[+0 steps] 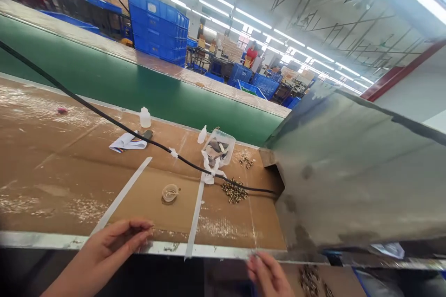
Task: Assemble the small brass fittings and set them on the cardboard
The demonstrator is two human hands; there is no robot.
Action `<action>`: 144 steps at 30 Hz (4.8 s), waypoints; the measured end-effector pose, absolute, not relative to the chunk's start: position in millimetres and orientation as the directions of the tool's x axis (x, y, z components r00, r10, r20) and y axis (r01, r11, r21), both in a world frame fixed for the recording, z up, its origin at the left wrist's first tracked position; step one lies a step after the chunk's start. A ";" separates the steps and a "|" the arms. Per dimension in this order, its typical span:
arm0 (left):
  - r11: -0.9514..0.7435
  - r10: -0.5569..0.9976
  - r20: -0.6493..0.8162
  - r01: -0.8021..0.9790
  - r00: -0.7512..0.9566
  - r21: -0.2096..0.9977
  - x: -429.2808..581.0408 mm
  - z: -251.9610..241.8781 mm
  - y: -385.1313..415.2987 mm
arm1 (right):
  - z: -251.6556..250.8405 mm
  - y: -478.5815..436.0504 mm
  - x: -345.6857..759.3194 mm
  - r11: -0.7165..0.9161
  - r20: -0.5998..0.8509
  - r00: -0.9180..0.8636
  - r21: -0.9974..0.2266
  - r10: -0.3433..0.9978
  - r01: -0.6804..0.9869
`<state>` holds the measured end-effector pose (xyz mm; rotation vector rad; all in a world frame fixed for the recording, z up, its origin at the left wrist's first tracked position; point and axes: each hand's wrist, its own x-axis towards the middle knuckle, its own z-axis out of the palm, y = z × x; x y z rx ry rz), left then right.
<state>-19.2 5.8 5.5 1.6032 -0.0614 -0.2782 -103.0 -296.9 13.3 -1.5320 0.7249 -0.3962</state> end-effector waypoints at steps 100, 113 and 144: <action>-0.128 -0.132 -0.049 0.032 0.990 0.991 25.6 -6.9 7.4 | 41.1 -158.8 2.1 -0.623 0.484 0.874 -0.674 0.035 0.398; -0.074 -0.088 -0.093 0.086 0.992 0.994 24.7 -8.1 5.8 | 31.2 -164.6 -2.2 -0.618 0.523 0.851 -0.655 0.044 0.435; -0.353 -0.114 -0.020 -0.022 0.993 0.935 27.3 -26.8 10.9 | 2.2 -243.4 6.6 -0.754 0.339 0.898 -0.656 -0.281 0.012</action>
